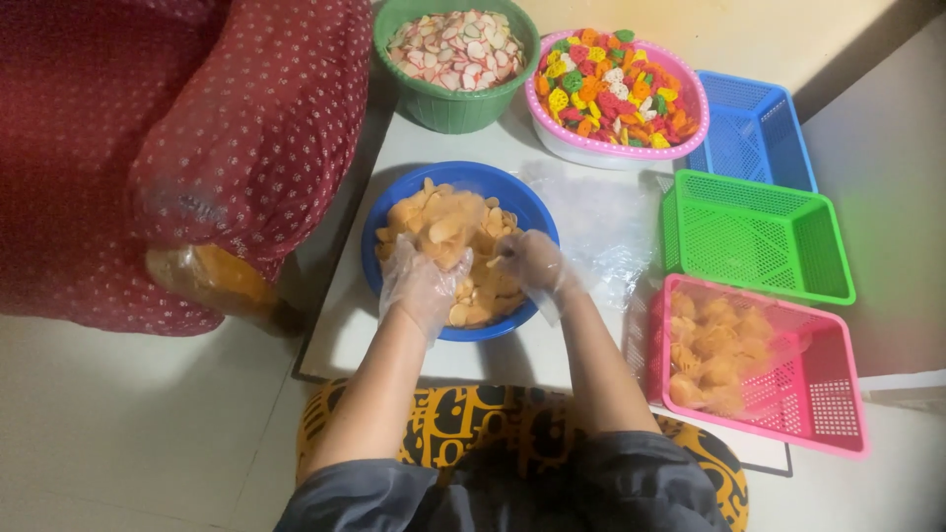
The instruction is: Sorting and transferring fried snacks from a blue bowl into a pink basket while wearing plastic gloves.
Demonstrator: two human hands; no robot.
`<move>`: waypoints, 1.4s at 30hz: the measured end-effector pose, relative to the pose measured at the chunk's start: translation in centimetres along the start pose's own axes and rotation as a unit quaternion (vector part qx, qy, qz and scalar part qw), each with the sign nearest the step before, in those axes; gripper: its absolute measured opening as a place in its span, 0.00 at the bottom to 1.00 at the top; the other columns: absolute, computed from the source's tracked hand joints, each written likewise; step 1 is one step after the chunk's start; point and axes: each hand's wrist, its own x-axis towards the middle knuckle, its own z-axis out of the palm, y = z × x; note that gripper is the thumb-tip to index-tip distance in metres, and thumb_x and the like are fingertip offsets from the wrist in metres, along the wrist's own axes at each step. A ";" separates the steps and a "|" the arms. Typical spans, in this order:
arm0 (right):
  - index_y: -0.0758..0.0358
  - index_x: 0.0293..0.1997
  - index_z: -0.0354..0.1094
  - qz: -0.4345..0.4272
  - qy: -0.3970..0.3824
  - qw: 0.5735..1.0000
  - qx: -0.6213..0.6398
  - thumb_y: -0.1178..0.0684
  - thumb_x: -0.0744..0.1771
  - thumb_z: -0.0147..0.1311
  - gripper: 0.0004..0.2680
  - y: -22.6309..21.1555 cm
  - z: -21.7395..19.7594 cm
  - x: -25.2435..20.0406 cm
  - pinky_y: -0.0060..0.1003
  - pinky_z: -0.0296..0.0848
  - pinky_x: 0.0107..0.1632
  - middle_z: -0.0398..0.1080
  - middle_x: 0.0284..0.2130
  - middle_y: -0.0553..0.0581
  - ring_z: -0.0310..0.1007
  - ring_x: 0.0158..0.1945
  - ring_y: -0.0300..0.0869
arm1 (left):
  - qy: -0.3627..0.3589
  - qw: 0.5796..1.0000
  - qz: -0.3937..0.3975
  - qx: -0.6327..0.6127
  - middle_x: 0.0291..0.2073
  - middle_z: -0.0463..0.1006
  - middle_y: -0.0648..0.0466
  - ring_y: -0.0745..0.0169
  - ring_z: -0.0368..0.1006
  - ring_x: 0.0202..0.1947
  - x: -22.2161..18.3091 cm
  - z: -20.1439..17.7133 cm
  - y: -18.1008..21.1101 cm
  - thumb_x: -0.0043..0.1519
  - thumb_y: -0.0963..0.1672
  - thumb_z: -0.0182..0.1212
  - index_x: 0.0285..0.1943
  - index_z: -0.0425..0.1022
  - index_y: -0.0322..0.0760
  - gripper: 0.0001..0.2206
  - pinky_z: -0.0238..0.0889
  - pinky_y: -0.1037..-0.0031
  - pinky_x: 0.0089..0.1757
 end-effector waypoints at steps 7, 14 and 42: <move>0.57 0.39 0.74 -0.126 0.278 0.895 0.325 0.52 0.63 0.68 0.07 -0.6 -7.4 -3.0 0.42 0.75 0.50 0.78 0.36 0.56 0.78 0.44 0.46 | -0.035 0.996 -0.010 -0.086 0.56 0.73 0.42 0.42 0.71 0.60 0.4 2.7 -0.8 0.52 0.55 0.70 0.60 0.62 0.36 0.33 0.69 0.56 0.55; 0.61 0.39 0.74 -0.116 0.347 0.762 0.534 0.57 0.63 0.66 0.06 -6.4 -6.3 -4.6 0.29 0.72 0.40 0.70 0.28 0.49 0.68 0.36 0.33 | -0.094 0.993 -0.039 -0.054 0.54 0.76 0.42 0.46 0.75 0.55 -0.1 1.8 1.0 0.52 0.56 0.70 0.70 0.59 0.30 0.42 0.67 0.67 0.57; 0.46 0.58 0.76 -0.189 0.004 0.940 -0.284 0.61 0.66 0.56 0.16 -9.9 -15.0 -9.6 0.34 0.76 0.57 0.79 0.49 0.41 0.79 0.53 0.37 | -0.068 0.995 -0.038 -0.059 0.51 0.79 0.53 0.52 0.74 0.59 -1.4 1.5 2.0 0.44 0.58 0.77 0.55 0.68 0.47 0.34 0.69 0.59 0.57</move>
